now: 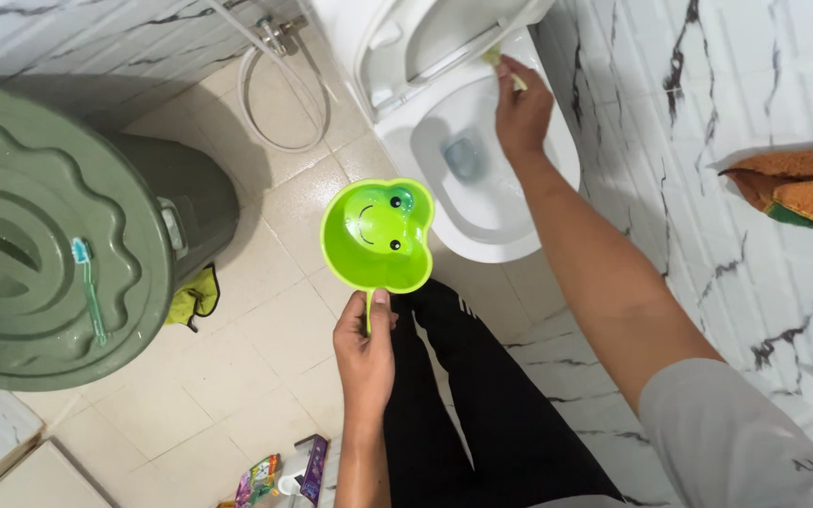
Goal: The person cleans the toilet bowl and lid by hand with a brush and a yellow sponge, then flushes the toilet by pressing the button on the tank.
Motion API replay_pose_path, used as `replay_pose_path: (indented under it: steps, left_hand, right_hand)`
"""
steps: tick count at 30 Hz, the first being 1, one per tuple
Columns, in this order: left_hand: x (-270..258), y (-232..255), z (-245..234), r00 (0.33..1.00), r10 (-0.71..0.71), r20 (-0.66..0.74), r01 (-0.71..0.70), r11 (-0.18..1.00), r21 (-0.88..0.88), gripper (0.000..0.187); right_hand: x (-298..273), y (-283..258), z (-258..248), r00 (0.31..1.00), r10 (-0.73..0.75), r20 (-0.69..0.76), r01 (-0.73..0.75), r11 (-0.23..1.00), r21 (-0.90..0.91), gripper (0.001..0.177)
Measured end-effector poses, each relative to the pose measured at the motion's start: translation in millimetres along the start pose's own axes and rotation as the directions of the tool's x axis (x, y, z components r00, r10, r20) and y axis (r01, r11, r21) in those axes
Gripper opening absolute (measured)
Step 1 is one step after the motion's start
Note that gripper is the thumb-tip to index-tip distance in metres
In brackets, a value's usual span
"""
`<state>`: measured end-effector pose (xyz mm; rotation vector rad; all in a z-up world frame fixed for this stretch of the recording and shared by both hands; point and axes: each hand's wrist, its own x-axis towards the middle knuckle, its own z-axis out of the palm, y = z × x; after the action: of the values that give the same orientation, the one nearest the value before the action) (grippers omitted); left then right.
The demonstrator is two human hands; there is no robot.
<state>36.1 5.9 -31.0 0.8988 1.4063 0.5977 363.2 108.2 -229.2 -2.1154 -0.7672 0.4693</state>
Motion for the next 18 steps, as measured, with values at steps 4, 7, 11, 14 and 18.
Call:
replay_pose_path:
  steps: [4, 7, 11, 14, 18]
  left_hand:
    - [-2.0, -2.4, -7.9, 1.000, -0.014, 0.020, 0.015, 0.999, -0.037, 0.029]
    - [-6.3, -2.5, -19.7, 1.000, -0.023, 0.007, 0.023, 0.997, -0.069, 0.028]
    - [-11.9, -7.8, -41.1, 1.000, 0.009, -0.010, -0.009, 0.998, -0.055, 0.029]
    - [-18.5, -7.8, -50.9, 0.999, 0.046, -0.027, -0.046, 0.999, -0.017, 0.028]
    - [-20.3, 1.8, -51.8, 0.999, 0.033, -0.039, -0.036, 0.997, -0.066, 0.024]
  right_hand:
    - [-12.8, -14.8, 0.7, 0.954, -0.301, 0.003, 0.298, 0.946, 0.129, 0.022]
    - [-52.1, -35.0, 19.1, 0.923, -0.367, 0.116, 0.350, 0.926, 0.145, 0.021]
    - [-71.7, -49.6, 38.4, 0.942, -0.334, -0.021, 0.326, 0.904, 0.278, 0.024]
    - [-78.2, -67.3, 46.7, 0.996, -0.093, -0.015, 0.094, 0.951, 0.295, 0.032]
    - [-71.9, -98.3, 32.2, 0.996, -0.009, 0.086, -0.026, 0.917, 0.398, 0.040]
